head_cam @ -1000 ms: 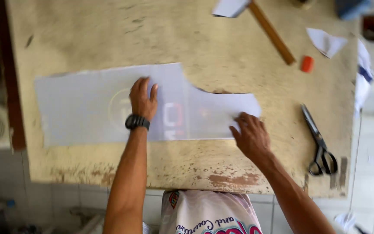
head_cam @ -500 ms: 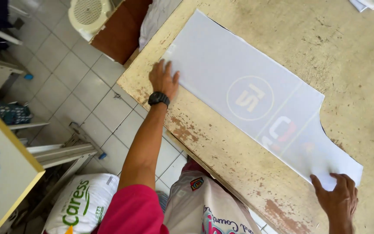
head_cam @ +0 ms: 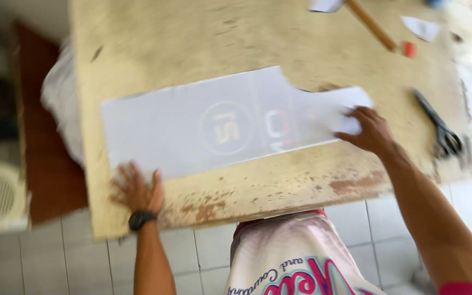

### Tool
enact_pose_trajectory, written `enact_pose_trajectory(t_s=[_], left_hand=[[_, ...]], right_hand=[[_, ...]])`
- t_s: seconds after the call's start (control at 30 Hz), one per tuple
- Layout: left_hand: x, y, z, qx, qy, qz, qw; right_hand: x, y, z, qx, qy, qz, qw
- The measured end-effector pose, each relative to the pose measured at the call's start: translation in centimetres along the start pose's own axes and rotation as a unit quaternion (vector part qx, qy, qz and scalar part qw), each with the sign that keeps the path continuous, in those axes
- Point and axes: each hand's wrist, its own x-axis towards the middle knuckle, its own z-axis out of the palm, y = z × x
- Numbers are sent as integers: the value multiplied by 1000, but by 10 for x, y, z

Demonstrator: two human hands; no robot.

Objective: The person is cutting out garment pieces from fabric using a pattern, scissors, and a ruler on a workbench.

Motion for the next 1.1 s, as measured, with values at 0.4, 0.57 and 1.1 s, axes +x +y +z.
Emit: enact_pose_trajectory(t_s=[0.4,0.57,1.1], left_hand=[[-30,100,95,-107,266,71,955],[-157,332,188,-10,205,291,934],[-202,427,220,87,55,414,904]], right_hand=[[17,29,0,66,-110,-46,991],[44,65,17,122,-102,-83,984],[-27,136,-88,89,75,34,993]])
